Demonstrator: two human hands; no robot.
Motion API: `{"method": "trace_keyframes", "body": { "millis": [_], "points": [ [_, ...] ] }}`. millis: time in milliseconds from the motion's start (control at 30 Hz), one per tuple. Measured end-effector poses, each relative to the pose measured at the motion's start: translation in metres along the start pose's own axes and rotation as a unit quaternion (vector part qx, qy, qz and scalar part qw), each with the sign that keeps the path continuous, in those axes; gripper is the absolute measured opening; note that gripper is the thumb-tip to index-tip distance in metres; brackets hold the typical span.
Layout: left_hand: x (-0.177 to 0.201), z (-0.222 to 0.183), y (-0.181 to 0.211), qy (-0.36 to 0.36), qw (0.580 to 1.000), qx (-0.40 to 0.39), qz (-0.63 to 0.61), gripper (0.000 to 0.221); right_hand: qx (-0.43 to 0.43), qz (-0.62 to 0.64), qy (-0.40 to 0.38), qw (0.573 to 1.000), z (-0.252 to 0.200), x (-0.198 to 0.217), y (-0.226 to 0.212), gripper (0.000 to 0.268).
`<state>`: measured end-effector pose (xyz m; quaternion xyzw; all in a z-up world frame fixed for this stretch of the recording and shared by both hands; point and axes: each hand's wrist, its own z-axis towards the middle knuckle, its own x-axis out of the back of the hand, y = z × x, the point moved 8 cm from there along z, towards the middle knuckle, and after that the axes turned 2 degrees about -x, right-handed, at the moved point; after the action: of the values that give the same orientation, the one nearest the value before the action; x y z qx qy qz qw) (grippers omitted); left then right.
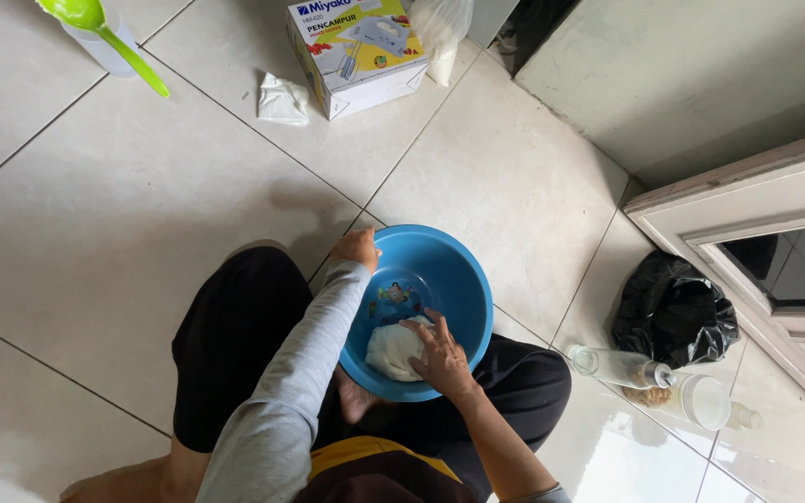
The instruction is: The person is kneading a ball of dough in a blue plastic bowl while sitting on the floor.
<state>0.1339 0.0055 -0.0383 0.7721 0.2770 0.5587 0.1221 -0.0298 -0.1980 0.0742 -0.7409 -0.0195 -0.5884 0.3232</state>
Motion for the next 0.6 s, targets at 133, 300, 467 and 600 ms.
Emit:
{"method": "trace_keyframes", "body": {
  "millis": [133, 300, 467, 600],
  "points": [
    [0.001, -0.004, 0.0, 0.005, 1.0, -0.007, -0.015, 0.025, -0.117, -0.079, -0.179, 0.974, -0.006, -0.037, 0.039, 0.048],
    [-0.002, -0.002, -0.002, 0.006, 1.0, -0.006, -0.012, 0.023, -0.191, -0.041, -0.209, 0.958, 0.006, -0.049, 0.04, 0.048],
    [-0.001, -0.007, -0.001, 0.022, 1.0, -0.012, -0.01, 0.023, -0.196, -0.069, -0.145, 0.967, 0.041, -0.068, 0.048, 0.083],
    [0.007, -0.01, 0.005, 0.02, 1.0, -0.015, -0.008, 0.024, -0.182, -0.061, -0.159, 0.968, 0.076, -0.066, 0.043, 0.078]
  ]
}}
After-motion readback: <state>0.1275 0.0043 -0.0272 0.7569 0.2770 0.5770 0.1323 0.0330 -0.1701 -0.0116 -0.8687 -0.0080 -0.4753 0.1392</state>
